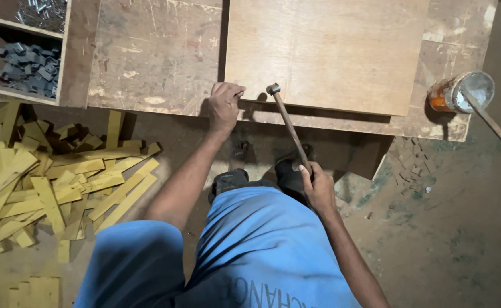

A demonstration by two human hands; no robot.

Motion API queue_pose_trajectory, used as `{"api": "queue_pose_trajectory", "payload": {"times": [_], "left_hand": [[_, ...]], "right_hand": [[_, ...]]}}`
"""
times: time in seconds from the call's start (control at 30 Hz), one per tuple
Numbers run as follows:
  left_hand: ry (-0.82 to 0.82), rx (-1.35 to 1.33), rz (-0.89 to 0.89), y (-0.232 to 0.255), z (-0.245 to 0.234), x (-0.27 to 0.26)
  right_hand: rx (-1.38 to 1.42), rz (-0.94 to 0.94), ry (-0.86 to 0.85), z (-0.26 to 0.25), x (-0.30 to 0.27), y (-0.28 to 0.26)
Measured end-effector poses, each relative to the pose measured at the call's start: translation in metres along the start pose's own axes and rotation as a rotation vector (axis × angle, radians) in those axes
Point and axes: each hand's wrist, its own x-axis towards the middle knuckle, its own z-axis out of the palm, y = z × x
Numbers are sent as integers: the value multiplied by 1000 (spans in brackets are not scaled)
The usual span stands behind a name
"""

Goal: The person applies adhesive to wooden slats, positions them onto a plywood panel, and hammers nails into the assembly to secure the pieces.

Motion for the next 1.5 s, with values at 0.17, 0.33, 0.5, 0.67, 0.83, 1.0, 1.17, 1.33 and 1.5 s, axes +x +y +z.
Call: {"api": "queue_pose_trajectory", "payload": {"times": [0.17, 0.33, 0.5, 0.67, 0.83, 1.0, 1.17, 1.33, 1.5], "left_hand": [[-33, 34, -4, -5, 3, -3], [-25, 42, 44, -4, 1, -5], [-57, 30, 48, -1, -2, -5], [-33, -64, 5, -4, -2, -7], [12, 38, 35, -8, 2, -14], [20, 5, -9, -11, 7, -9], [-7, -56, -57, -8, 3, -15], [-18, -80, -42, -6, -3, -8], [-146, 128, 138, -13, -18, 1]], "right_hand": [[69, -38, -29, -4, -4, -5], [142, -199, -46, -7, -5, -5], [29, -135, -84, -4, -4, -3], [44, -267, -35, -2, -1, -6], [-89, -312, -16, 1, 3, -12], [112, -349, 7, 2, 4, -14], [-102, -296, -8, 4, 4, -6], [-308, -111, -17, 9, 16, -2], [-162, -216, 70, 3, 2, 5]]}}
